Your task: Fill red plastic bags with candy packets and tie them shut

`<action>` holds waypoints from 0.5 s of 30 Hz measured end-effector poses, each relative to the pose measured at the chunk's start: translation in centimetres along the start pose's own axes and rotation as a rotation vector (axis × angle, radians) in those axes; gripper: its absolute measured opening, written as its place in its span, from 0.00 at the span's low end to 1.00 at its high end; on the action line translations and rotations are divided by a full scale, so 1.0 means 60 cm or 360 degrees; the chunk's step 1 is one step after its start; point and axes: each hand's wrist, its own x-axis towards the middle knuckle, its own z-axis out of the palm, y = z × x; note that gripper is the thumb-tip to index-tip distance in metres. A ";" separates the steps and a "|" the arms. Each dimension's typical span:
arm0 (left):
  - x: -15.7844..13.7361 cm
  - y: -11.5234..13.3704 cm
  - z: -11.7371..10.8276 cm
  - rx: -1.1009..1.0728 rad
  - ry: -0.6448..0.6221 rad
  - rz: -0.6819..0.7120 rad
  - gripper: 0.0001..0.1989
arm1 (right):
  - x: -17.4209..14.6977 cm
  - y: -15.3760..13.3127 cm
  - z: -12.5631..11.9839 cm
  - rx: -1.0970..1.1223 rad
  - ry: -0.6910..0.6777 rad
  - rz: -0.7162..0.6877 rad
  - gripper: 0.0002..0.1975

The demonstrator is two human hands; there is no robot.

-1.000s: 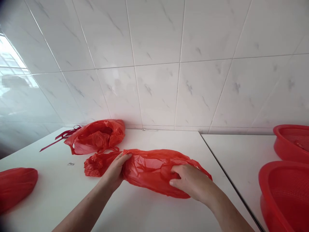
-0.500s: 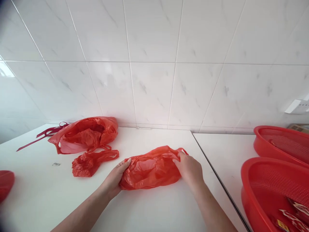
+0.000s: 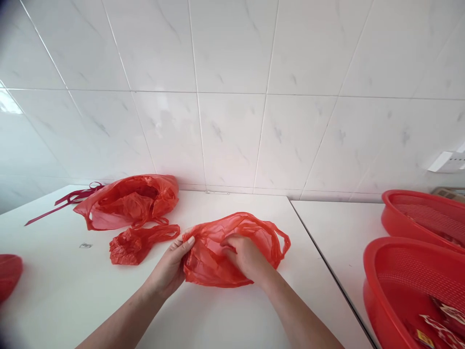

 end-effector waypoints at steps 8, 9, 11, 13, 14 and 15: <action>0.015 -0.008 -0.022 -0.0010 0.0234 0.0045 0.11 | 0.004 0.031 -0.036 -0.0301 -0.0243 0.0018 0.09; 0.014 -0.009 -0.021 0.0007 0.0234 0.0035 0.12 | -0.003 0.021 -0.039 -0.0323 -0.0246 0.0021 0.10; 0.012 -0.010 -0.021 0.0048 0.0226 0.0018 0.11 | -0.030 -0.011 -0.050 -0.0412 -0.0166 0.0011 0.13; 0.011 -0.010 -0.023 0.0087 0.0217 0.0007 0.10 | -0.071 -0.051 -0.074 -0.0522 -0.0064 -0.0066 0.15; 0.011 -0.011 -0.025 0.0100 0.0221 -0.0002 0.10 | -0.096 -0.069 -0.093 -0.0569 0.0008 -0.0131 0.15; 0.013 -0.012 -0.027 0.0108 0.0229 -0.0016 0.10 | -0.121 -0.084 -0.116 -0.0620 0.0095 -0.0178 0.15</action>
